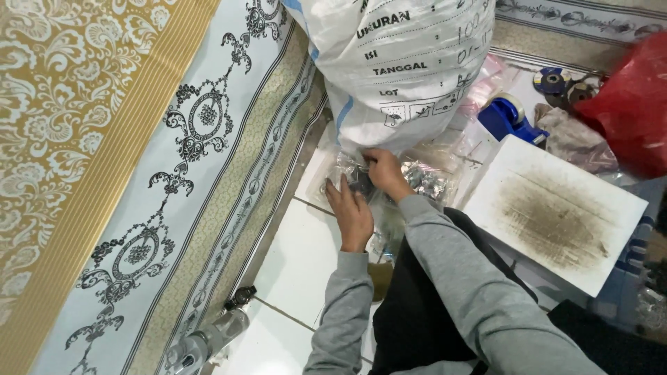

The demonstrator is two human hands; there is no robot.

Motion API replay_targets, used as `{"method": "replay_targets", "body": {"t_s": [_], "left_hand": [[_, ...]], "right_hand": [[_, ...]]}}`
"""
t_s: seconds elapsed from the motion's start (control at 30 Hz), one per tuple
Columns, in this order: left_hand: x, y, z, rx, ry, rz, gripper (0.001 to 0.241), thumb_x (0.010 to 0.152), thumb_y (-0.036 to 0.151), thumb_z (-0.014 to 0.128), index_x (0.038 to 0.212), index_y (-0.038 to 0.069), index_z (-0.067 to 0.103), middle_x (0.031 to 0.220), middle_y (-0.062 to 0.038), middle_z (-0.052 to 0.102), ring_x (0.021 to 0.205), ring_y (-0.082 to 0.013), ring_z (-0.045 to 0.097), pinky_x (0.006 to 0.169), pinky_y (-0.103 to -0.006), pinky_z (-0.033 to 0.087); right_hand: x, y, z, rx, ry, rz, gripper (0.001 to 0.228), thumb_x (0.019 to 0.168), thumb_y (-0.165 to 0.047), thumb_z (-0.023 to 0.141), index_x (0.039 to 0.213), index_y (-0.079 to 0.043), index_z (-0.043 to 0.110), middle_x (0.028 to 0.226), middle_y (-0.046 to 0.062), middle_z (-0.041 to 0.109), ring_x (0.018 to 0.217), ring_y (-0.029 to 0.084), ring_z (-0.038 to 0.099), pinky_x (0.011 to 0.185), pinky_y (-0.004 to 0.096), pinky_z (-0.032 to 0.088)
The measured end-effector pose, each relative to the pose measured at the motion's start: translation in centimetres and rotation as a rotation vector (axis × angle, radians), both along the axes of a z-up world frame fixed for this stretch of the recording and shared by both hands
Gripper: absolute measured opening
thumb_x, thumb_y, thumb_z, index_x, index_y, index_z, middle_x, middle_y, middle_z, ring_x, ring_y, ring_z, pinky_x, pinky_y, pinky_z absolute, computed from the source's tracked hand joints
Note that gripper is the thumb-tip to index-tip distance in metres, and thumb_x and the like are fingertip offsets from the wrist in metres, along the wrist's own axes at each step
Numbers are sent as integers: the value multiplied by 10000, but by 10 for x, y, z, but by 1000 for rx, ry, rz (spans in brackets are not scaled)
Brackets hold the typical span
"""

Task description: Sorting small black metal or plastic fasteners by placing them onto a template board and then into plastic bags.

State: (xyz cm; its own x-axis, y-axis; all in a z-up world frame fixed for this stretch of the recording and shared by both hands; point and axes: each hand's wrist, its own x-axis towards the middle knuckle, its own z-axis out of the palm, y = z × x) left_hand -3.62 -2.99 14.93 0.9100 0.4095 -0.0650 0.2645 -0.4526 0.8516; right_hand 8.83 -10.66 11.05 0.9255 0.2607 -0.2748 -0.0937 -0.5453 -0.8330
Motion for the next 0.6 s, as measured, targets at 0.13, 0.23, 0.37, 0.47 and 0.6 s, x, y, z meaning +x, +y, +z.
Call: {"method": "replay_targets", "body": {"t_s": [0.13, 0.23, 0.37, 0.47, 0.6], "left_hand": [[-1, 8, -51, 481, 99, -187, 602, 1054, 287, 471, 1539, -54, 365, 1637, -365, 189, 1534, -517, 120, 1231, -643, 66], [-10, 10, -66, 669, 429, -306, 805, 979, 427, 496, 1615, 17, 220, 1692, -245, 192, 1578, -394, 126, 1272, -577, -36], [-21, 6, -52, 570, 436, -274, 773, 1031, 438, 432, 1613, 4, 166, 1687, -260, 146, 1578, -402, 96, 1264, -604, -23], [-45, 0, -58, 468, 263, -225, 762, 1039, 440, 452, 1603, -7, 201, 1655, -313, 169, 1558, -458, 109, 1240, -638, -7], [-68, -29, -38, 361, 114, -242, 665, 1054, 434, 483, 1517, -37, 408, 1575, -378, 279, 1513, -524, 200, 1209, -671, 96]], "right_hand": [[-22, -5, 53, -51, -149, 93, 417, 974, 63, 482, 1362, 47, 636, 1305, 288, 656, 1280, 475, 580, 1104, 587, 446], [-41, -9, 60, -250, -72, 384, 420, 961, -32, 409, 1267, 49, 685, 1331, 321, 652, 1330, 482, 553, 1192, 604, 353], [-37, -29, 35, 2, -294, 200, 468, 908, 55, 458, 1310, 12, 692, 1326, 299, 659, 1321, 501, 544, 1153, 583, 391], [-62, -83, 53, 193, -478, 28, 481, 875, 71, 489, 1274, -55, 727, 1259, 253, 691, 1250, 462, 597, 1086, 548, 448], [-125, -202, 89, 183, -561, -266, 411, 909, 93, 495, 1181, -56, 766, 1128, 199, 734, 1114, 395, 688, 984, 483, 531]]}}
